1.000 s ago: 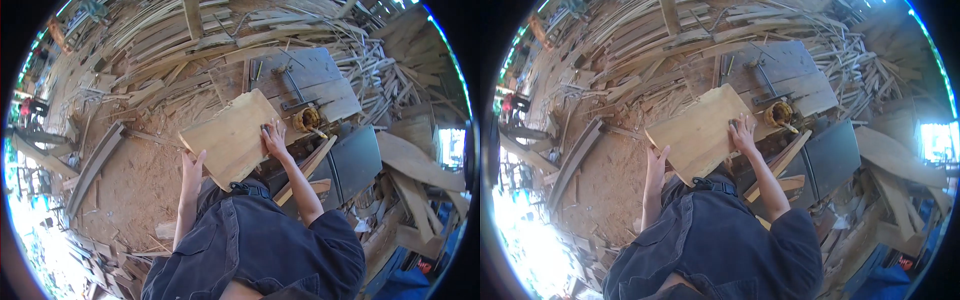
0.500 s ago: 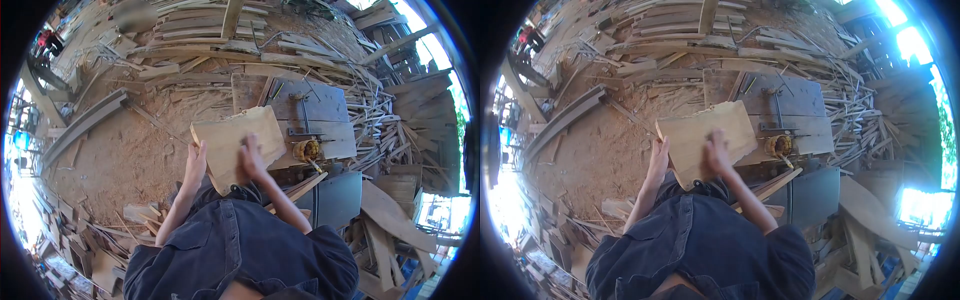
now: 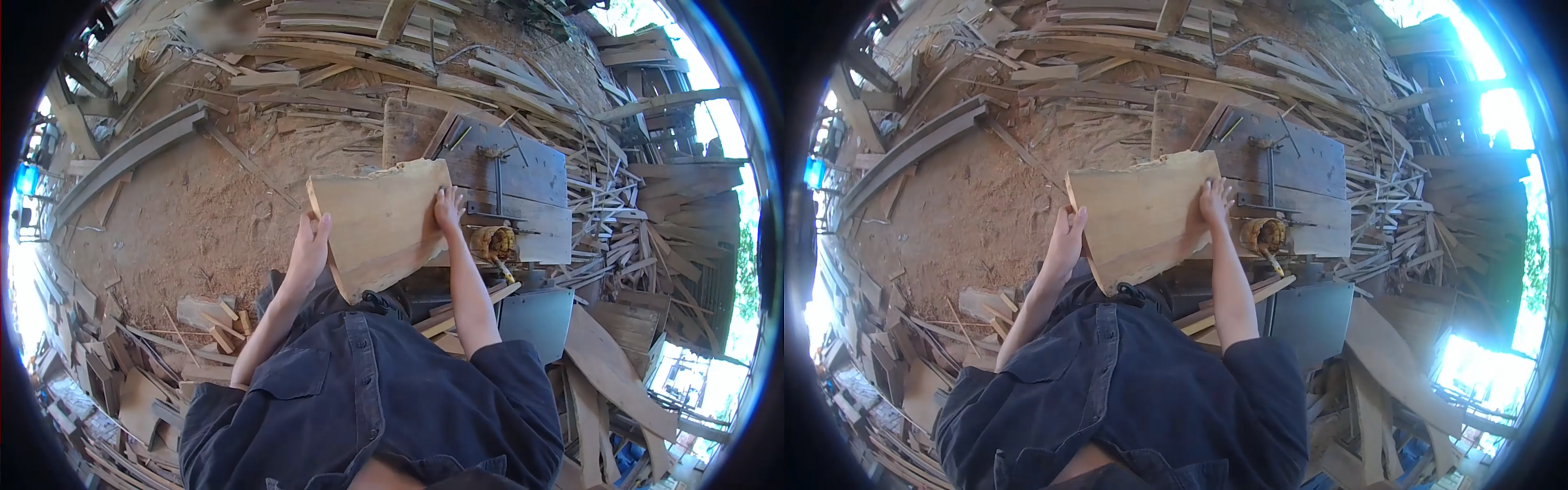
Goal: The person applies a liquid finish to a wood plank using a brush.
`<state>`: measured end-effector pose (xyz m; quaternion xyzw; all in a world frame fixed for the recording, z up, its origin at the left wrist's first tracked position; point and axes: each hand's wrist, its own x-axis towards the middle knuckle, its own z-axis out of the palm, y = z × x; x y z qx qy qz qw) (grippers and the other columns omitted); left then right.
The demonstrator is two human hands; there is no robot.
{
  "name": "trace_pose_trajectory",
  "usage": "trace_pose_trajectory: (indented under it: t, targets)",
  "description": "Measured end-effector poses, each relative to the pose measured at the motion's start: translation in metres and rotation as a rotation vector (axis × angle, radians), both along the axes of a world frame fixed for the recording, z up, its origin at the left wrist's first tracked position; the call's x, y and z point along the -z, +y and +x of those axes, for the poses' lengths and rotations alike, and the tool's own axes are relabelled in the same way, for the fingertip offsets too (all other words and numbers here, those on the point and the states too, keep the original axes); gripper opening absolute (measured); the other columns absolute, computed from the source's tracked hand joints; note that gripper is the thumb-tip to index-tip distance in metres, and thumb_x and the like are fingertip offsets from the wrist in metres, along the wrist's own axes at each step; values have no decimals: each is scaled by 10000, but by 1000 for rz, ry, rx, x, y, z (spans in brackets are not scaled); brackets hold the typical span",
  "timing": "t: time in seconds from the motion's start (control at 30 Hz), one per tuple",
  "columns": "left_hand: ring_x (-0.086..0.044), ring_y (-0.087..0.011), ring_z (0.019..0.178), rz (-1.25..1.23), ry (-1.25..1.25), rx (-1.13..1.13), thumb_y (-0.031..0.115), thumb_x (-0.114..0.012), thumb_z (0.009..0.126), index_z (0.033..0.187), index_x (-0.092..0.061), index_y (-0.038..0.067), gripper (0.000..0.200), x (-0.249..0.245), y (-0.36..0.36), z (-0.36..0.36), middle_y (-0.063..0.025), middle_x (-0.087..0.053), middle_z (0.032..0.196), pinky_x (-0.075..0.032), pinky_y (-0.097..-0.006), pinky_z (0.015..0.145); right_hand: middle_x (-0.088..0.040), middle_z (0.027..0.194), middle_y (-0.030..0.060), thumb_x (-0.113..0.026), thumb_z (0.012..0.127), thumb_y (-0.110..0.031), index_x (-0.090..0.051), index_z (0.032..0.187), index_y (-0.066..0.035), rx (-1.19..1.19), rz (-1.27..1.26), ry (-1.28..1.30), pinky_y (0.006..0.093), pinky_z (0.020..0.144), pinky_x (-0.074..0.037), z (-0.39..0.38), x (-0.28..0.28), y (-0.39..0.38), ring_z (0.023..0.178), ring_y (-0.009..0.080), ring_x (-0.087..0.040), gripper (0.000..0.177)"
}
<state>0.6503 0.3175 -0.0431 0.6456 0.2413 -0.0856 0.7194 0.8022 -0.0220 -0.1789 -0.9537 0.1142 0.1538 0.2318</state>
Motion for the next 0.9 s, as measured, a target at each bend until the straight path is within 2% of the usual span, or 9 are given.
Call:
trace_pose_trajectory:
  t: [0.13,0.2,0.3,0.4,0.57,0.7,0.8,0.83,0.9]
  targets:
    - [-625,-260,1210,18,-50,-35,394,-476,1127,1325,-490,-27,465,15,0,-2,-220,-663,1248,-466,-373,1034,-193,1718,233,-298,1123,-362,-351,1572,7,195,192,-57,684,1250,-74,-2,54,17,1587,489,-105,584]
    - [-622,-258,1195,37,-30,-46,408,-467,1129,1323,-490,-26,476,5,3,3,-214,-659,1238,-464,-370,1031,-185,1702,283,-342,1116,-280,-284,1599,24,-174,107,-72,725,1225,-63,-59,-52,95,1593,480,-86,573]
    - [-617,-253,1160,41,-4,-62,421,-459,1131,1309,-494,-23,480,-5,1,0,-206,-652,1205,-462,-365,1024,-51,1755,197,-318,1127,-324,-113,1669,-7,-449,229,-241,652,1244,69,-123,-103,171,1624,375,12,660]
    - [-623,-251,1151,1,-30,-74,416,-469,1128,1285,-498,-22,466,-12,-1,-6,-220,-655,1186,-468,-363,1014,-70,1753,197,-324,1127,-317,-127,1666,3,-569,287,-263,614,1253,95,-127,-135,177,1623,380,8,657]
    - [-680,-275,1138,30,46,-19,391,-507,1115,1270,-490,-15,435,-9,-1,-13,-266,-699,1174,-510,-373,966,-155,1748,162,-327,1119,-365,-213,1664,-67,-516,-238,-150,714,1223,60,-45,-44,88,1614,417,-46,631]
    - [-731,-354,1076,-7,17,15,362,-532,1105,1296,-470,-3,416,-18,-7,-10,-304,-730,1107,-543,-413,907,-101,1757,157,-269,1110,-462,-190,1660,-44,68,-25,170,746,1211,50,27,0,1,1611,433,-37,696]
    - [-734,-396,1056,31,-30,16,365,-527,1105,1294,-465,-2,417,-17,-6,-10,-321,-727,1058,-543,-440,879,-63,1755,181,-283,1104,-451,-189,1669,-86,70,20,143,750,1210,39,36,8,23,1602,464,-17,679]
    - [-734,-400,1045,96,-22,30,375,-524,1104,1293,-467,0,424,-18,-7,-10,-321,-726,1052,-541,-447,872,-52,1745,224,-281,1114,-398,-214,1664,-92,17,230,-98,749,1216,3,33,45,34,1591,494,-16,633]
    - [-734,-404,1034,160,-14,42,385,-522,1103,1292,-468,1,430,-25,-8,-8,-321,-725,1046,-539,-454,864,-87,1728,264,-258,1135,-292,-219,1641,6,-339,4,85,717,1237,-43,-19,-92,127,1602,447,-59,589]
